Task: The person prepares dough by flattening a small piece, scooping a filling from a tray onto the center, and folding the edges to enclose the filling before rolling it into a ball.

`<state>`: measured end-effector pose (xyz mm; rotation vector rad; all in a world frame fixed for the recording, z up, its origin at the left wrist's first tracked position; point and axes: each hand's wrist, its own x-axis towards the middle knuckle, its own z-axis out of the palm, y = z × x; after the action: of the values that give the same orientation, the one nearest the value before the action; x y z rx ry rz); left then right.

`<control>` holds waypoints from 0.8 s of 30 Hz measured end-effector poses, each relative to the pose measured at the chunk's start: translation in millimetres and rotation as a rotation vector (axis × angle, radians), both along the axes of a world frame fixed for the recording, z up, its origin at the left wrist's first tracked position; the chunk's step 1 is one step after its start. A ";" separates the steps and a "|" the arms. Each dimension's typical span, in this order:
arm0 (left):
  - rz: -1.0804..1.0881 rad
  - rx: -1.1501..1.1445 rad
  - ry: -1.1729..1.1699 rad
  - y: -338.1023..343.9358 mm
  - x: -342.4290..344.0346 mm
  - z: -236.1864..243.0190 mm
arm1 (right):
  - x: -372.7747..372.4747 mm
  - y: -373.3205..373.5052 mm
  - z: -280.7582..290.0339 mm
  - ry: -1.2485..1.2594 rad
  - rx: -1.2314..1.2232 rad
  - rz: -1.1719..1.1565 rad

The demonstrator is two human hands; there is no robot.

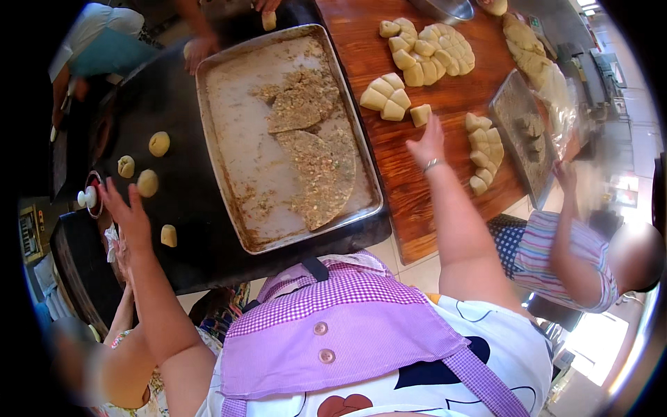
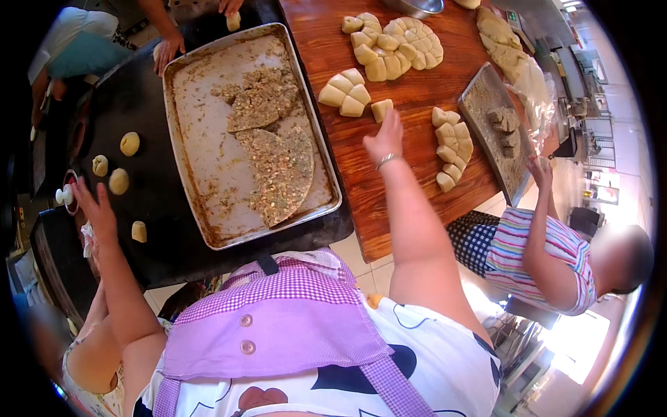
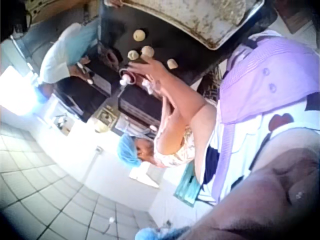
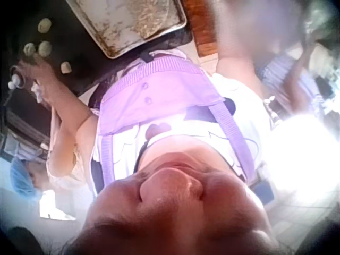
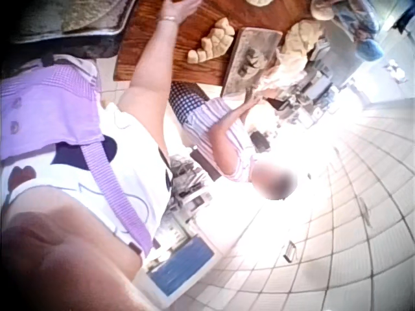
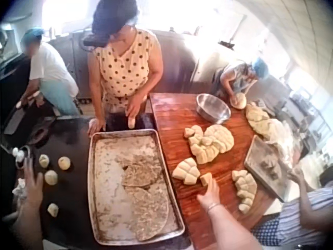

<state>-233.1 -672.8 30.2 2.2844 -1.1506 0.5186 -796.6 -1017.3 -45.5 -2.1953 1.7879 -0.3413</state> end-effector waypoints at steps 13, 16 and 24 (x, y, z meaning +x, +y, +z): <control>-0.427 0.246 0.539 -20.0 -185.8 -10.5 | -45.8 -12.0 -10.3 -0.683 0.246 -0.152; -0.458 0.225 0.651 -21.2 -200.5 -24.5 | -72.9 86.2 -23.8 -0.730 0.152 -0.059; -0.673 0.305 0.719 -59.1 -253.9 -23.3 | -77.9 130.5 -33.8 -0.083 -0.009 0.153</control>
<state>-487.0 -732.0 6.8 1.8522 -1.5283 -0.7120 -874.5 -886.8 -79.3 -2.2718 1.5680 -0.3997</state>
